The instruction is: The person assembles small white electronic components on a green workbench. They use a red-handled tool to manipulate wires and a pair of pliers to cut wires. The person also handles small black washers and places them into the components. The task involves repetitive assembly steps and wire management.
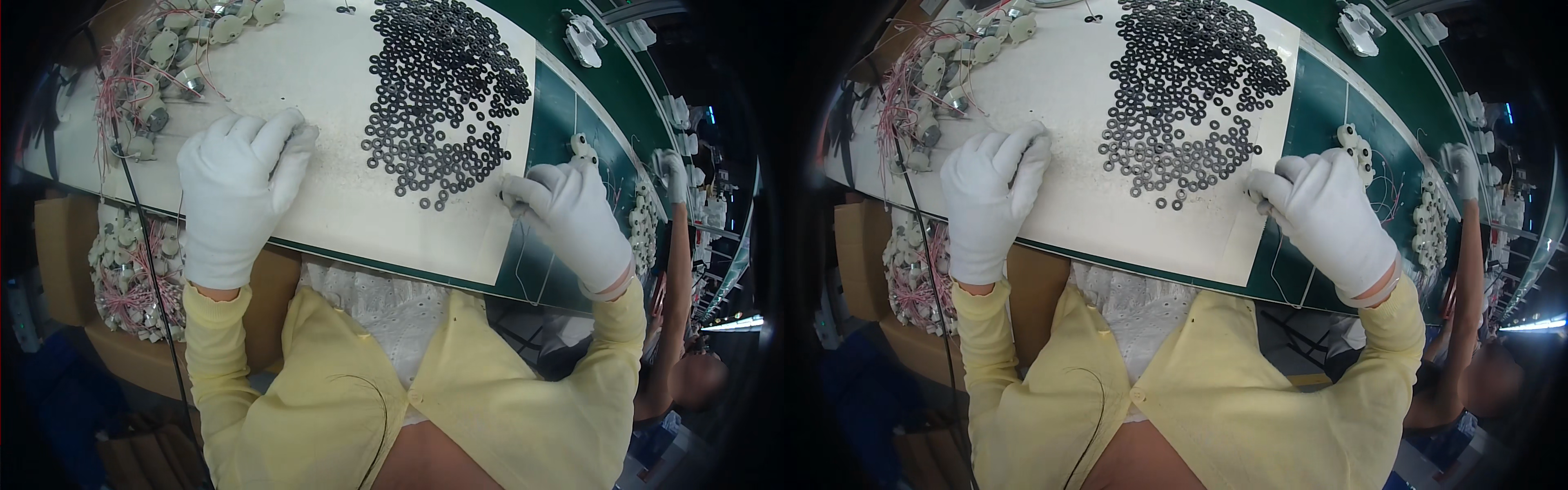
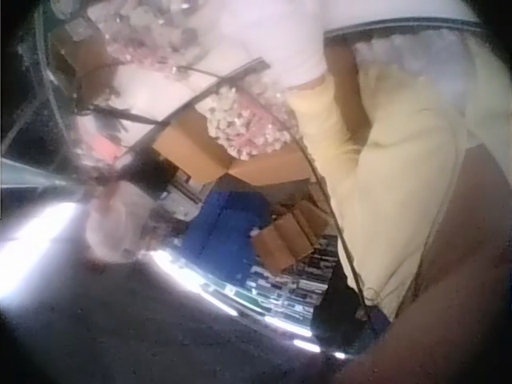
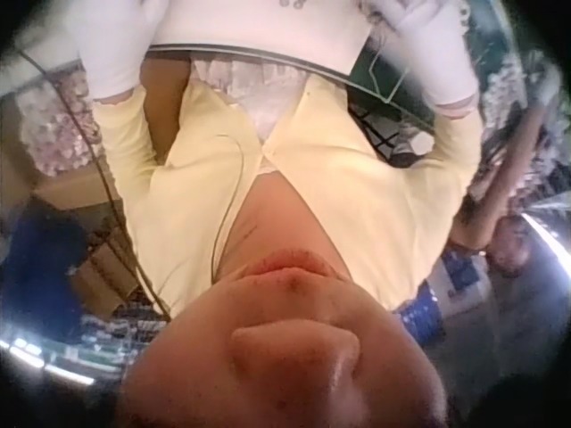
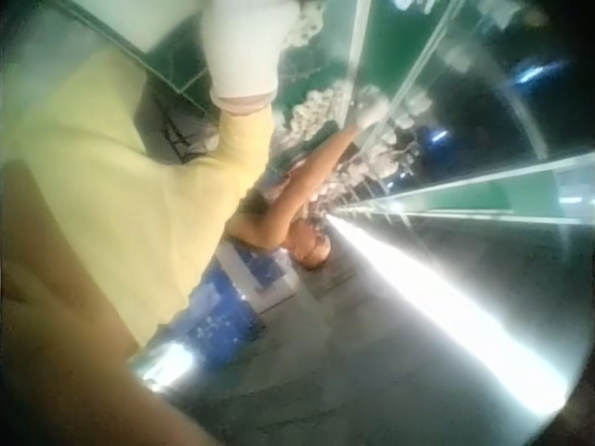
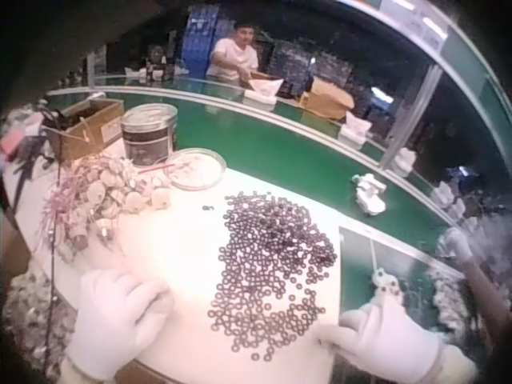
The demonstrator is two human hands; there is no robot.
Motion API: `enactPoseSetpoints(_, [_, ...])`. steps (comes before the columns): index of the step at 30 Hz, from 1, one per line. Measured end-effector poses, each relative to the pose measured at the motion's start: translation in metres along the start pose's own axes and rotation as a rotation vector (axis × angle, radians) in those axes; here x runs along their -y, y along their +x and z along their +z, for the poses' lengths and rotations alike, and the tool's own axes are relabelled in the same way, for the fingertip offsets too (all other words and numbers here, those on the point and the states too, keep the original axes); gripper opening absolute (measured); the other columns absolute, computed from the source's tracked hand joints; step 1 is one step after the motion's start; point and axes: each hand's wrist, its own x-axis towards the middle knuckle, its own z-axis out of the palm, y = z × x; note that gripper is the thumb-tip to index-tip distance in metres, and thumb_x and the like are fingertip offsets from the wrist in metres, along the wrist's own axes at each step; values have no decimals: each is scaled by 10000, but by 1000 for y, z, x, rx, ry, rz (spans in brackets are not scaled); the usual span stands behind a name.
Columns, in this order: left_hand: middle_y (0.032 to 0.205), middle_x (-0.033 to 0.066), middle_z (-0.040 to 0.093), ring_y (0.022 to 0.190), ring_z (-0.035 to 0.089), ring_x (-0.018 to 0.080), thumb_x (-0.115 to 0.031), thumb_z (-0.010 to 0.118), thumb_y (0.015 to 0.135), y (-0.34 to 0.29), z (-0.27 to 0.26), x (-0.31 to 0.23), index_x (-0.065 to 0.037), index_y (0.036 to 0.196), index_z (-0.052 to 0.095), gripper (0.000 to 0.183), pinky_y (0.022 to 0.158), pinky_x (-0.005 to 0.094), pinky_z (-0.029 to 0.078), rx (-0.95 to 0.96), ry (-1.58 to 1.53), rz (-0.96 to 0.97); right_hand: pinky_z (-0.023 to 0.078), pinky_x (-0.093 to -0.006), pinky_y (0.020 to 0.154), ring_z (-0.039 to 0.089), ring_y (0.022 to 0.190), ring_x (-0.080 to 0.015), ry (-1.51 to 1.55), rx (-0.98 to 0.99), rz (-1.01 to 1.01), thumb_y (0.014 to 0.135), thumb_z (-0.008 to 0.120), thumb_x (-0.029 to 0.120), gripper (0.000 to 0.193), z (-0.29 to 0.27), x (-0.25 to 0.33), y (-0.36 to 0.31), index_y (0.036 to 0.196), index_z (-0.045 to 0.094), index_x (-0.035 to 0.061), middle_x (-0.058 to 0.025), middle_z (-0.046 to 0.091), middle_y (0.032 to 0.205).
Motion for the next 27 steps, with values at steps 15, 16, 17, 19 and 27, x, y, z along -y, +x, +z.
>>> enactPoseSetpoints(15, [756,61,595,689,560,290,-119,713,827,-6,9,-3,-85,985,686,164,615,404,441,-70,-35,-50,403,-355,616,575,594,-222,97,56,-73,797,726,257,167,-2,-8,11,893,672,131,-17,563,653])
enactPoseSetpoints(16, [746,57,588,679,559,285,-138,727,825,-6,8,-3,-89,976,687,164,603,402,438,-83,-16,-38,403,-356,614,574,582,-224,114,50,-37,812,723,275,178,-1,-3,9,891,672,123,-21,569,642])
enactPoseSetpoints(17, [735,53,580,669,558,280,-158,741,824,-5,7,-3,-94,968,689,166,591,401,435,-106,-1,-20,403,-357,613,574,570,-225,121,41,4,826,721,292,193,1,1,6,890,672,116,-26,576,631])
enactPoseSetpoints(19, [774,61,595,692,561,288,-150,732,832,-3,9,-2,-92,997,685,181,613,407,442,-120,6,0,403,-360,617,583,585,-237,165,-18,92,854,711,296,243,7,17,-6,988,650,103,-32,613,649])
enactPoseSetpoints(27, [907,104,637,785,574,293,-85,657,879,-12,10,0,-67,1157,662,279,710,413,464,-32,4,-3,420,-356,650,581,656,-225,121,-136,562,858,667,90,250,44,30,-77,1103,638,132,-9,635,760])
